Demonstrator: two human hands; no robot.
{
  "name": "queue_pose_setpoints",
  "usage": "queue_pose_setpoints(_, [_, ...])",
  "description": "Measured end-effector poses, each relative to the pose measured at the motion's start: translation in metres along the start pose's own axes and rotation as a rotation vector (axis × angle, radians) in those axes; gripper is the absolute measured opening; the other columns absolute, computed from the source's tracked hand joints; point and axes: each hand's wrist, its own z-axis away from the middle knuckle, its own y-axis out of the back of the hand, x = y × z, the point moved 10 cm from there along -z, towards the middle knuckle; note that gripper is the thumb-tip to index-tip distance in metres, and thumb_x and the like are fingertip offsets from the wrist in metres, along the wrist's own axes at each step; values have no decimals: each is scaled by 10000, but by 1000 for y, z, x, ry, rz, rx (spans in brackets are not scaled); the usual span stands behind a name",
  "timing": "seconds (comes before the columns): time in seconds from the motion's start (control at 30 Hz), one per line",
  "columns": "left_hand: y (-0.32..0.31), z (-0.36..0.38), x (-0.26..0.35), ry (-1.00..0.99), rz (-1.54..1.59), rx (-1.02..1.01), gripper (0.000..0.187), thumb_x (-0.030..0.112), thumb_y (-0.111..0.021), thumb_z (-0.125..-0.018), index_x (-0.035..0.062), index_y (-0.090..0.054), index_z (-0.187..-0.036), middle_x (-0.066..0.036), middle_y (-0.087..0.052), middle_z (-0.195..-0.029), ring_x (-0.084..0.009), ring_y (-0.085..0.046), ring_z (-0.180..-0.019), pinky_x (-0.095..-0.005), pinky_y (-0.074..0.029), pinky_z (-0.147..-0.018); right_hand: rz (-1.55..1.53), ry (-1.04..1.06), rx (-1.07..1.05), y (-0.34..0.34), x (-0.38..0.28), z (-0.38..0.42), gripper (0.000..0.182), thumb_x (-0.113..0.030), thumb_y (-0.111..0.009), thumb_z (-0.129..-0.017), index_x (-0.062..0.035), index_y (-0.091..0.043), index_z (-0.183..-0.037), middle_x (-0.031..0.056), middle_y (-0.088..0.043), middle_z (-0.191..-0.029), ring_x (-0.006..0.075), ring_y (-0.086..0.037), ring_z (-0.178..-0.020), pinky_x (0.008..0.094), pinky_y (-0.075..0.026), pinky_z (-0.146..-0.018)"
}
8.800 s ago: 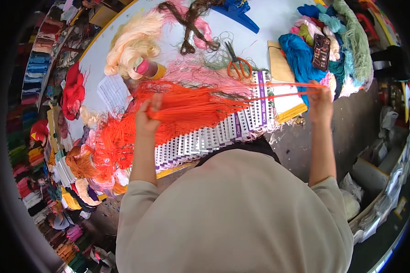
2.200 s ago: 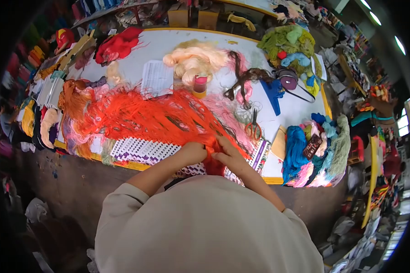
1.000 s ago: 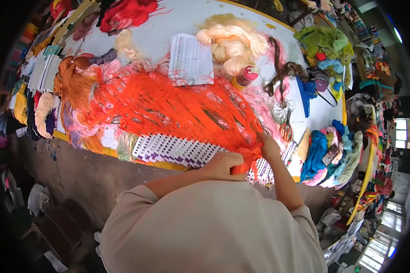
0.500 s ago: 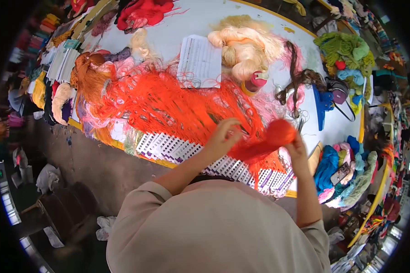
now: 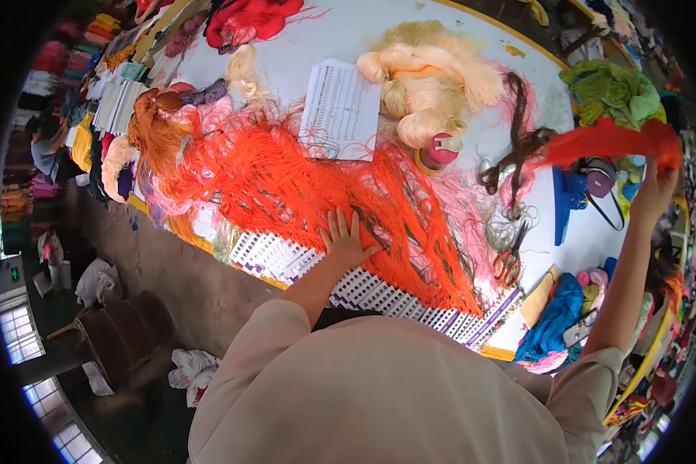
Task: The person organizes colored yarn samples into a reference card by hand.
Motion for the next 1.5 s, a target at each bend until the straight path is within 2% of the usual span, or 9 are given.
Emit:
queue_pose_setpoints(0.23, [-1,-8,2,40,-53,-28,1119,756,-519,-789,119,-2,-1550,-230,174,-1574,-416,210,-1439,-668,38,-1106,615,292,-205,-118,110,69,310,-85,-648,-851,-7,-531,-1128,227,-600,-1070,429,-557,-1016,510,-422,-862])
queue_pose_setpoints(0.37, [-4,-13,2,50,-50,-76,1146,746,-533,-787,94,29,-1544,-251,170,-1568,-427,230,-1429,-673,43,-1099,566,122,-571,-207,206,145,236,31,-637,-757,-27,-547,-967,208,-602,-895,431,-573,-868,492,-446,-761])
queue_pose_setpoints(0.63, [-4,-14,5,77,-89,-150,1104,770,-464,-810,111,28,-1546,-239,181,-1569,-417,249,-1424,-668,75,-1096,650,-71,-699,-254,288,220,451,-60,-637,-792,-41,-510,-1224,226,-580,-1099,432,-549,-1025,496,-452,-888])
queue_pose_setpoints(0.9, [4,-6,-2,31,-30,5,1138,806,-497,-749,156,-26,-1555,-191,117,-1597,-395,233,-1437,-705,85,-1070,568,127,-539,-219,218,310,599,-82,-652,-804,-10,-442,-1361,227,-422,-1417,437,-386,-1301,517,-338,-1066])
queue_pose_setpoints(1.27, [3,2,-15,-157,118,-12,1123,703,-567,-793,150,54,-1548,-212,212,-1570,-411,236,-1433,-691,51,-1084,153,-369,-603,-135,100,439,525,-73,-581,-893,-18,-390,-1379,189,-393,-1356,359,-473,-1185,441,-434,-970])
queue_pose_setpoints(1.33, [18,7,-35,-226,172,45,992,637,-592,-818,150,-132,-1549,-213,90,-1595,-420,173,-1449,-640,-25,-1127,280,-333,-569,-110,93,445,550,-4,-591,-867,-38,-399,-1381,186,-421,-1333,344,-507,-1150,436,-461,-934])
queue_pose_setpoints(1.4, [27,4,-50,-590,236,8,683,538,-601,-858,122,-488,-1389,-208,-274,-1539,-363,-227,-1438,-518,-276,-1116,373,-136,-518,-95,66,442,585,48,-598,-835,-46,-409,-1381,196,-459,-1317,365,-518,-1143,438,-474,-929])
queue_pose_setpoints(1.43, [42,-1,-68,-746,454,-74,436,462,-564,-885,85,-675,-1075,-187,-616,-1199,-338,-574,-1139,-478,-470,-895,425,-223,-485,-81,82,453,587,33,-603,-836,-42,-407,-1384,206,-462,-1320,375,-515,-1147,440,-470,-935])
queue_pose_setpoints(1.5, [115,0,-146,-587,484,94,358,403,-548,-897,81,-677,-986,-157,-677,-924,-312,-652,-907,-439,-498,-795,602,-324,-461,-41,96,488,584,-6,-621,-833,-22,-412,-1378,232,-481,-1302,396,-514,-1145,454,-457,-950])
